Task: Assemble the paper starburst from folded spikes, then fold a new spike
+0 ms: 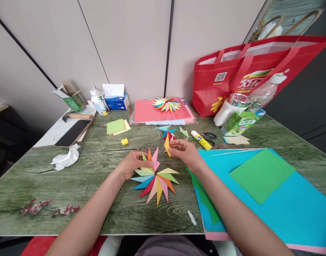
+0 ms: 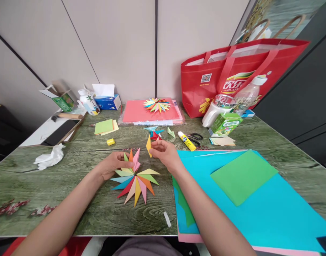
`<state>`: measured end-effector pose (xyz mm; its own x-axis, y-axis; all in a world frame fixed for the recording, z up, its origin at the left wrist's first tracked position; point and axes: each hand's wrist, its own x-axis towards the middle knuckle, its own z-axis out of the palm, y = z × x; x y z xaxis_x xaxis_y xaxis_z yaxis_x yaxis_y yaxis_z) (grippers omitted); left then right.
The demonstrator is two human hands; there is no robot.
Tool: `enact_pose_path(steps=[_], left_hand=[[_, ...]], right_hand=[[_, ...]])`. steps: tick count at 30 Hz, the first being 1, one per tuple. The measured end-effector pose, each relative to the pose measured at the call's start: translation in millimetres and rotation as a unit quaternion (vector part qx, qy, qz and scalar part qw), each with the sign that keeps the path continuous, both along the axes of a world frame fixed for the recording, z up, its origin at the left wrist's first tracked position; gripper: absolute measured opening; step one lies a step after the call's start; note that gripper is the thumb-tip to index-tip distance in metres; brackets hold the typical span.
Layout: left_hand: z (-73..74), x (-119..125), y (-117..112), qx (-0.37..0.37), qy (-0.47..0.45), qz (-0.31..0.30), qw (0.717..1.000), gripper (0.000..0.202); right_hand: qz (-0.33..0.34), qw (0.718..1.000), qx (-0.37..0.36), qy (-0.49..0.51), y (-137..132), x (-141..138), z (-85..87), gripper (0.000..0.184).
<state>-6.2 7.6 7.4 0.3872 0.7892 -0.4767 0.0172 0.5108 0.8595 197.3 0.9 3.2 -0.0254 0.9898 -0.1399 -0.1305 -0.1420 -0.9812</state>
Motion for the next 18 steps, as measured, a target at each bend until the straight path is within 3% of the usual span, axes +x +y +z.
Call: enact_pose_path(steps=[18], left_hand=[[-1.8, 0.8, 0.5, 0.006, 0.007, 0.024, 1.000, 0.033]], right_hand=[[0.139, 0.988, -0.011, -0.066, -5.6, -8.4, -2.6, 0.025]])
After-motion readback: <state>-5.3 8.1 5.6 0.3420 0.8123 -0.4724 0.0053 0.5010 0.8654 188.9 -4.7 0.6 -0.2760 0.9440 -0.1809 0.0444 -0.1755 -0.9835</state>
